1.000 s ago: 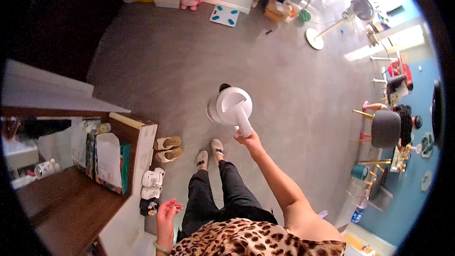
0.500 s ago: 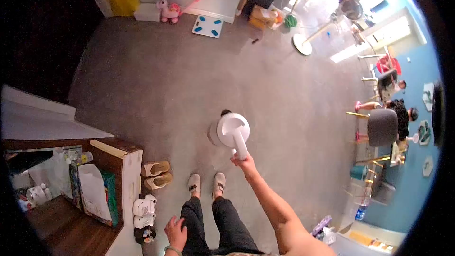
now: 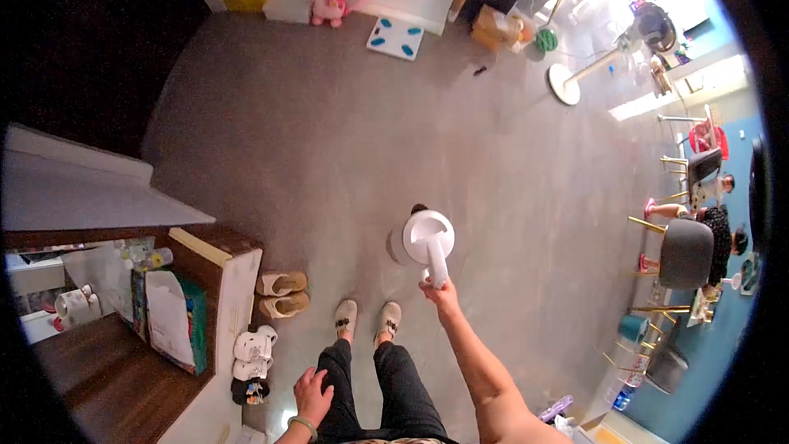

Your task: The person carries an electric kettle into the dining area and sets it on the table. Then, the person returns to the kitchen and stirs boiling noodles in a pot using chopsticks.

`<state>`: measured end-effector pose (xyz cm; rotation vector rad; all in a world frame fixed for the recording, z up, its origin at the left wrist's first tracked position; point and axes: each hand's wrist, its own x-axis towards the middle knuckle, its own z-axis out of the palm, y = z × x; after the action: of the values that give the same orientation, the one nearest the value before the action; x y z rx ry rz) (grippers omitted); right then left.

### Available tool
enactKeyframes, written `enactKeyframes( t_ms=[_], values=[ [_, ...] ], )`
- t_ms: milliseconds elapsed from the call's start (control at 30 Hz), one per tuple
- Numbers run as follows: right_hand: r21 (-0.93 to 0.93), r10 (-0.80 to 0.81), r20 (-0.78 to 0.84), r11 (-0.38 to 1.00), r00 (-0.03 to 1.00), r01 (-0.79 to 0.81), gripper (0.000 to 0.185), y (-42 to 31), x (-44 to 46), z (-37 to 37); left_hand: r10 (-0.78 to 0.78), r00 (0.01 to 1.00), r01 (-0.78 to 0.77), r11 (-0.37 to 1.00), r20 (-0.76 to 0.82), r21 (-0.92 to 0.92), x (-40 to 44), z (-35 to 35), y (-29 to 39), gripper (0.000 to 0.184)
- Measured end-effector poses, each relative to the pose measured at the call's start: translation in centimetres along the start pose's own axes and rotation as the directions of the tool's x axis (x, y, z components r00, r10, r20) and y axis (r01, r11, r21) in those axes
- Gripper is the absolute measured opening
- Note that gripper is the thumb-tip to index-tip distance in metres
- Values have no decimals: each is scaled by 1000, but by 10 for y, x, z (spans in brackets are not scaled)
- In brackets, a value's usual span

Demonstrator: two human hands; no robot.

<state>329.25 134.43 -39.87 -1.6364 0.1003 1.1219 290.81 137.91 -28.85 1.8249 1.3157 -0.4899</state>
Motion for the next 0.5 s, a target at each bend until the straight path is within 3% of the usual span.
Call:
enactKeyframes(
  t_ms=[100,200,233,300,500],
  values=[
    [-12,-4,0,1000,1000,4,30,-31,-7,-7,11,994,-11,1000,-109,-8,9,-19,27,48],
    [-9,-53,54,999,997,53,30,-70,0,-21,16,992,-18,1000,-121,-16,28,-35,68,46],
    [71,-81,87,995,993,74,29,-81,4,-25,48,989,-50,999,-140,-17,27,-40,79,45],
    [32,-65,76,998,995,62,32,-113,23,-31,123,972,-131,991,-200,-27,54,-53,110,44],
    [-83,-123,8,989,992,123,29,-194,88,-34,181,973,-196,976,-146,-98,143,-78,179,45]
  ],
)
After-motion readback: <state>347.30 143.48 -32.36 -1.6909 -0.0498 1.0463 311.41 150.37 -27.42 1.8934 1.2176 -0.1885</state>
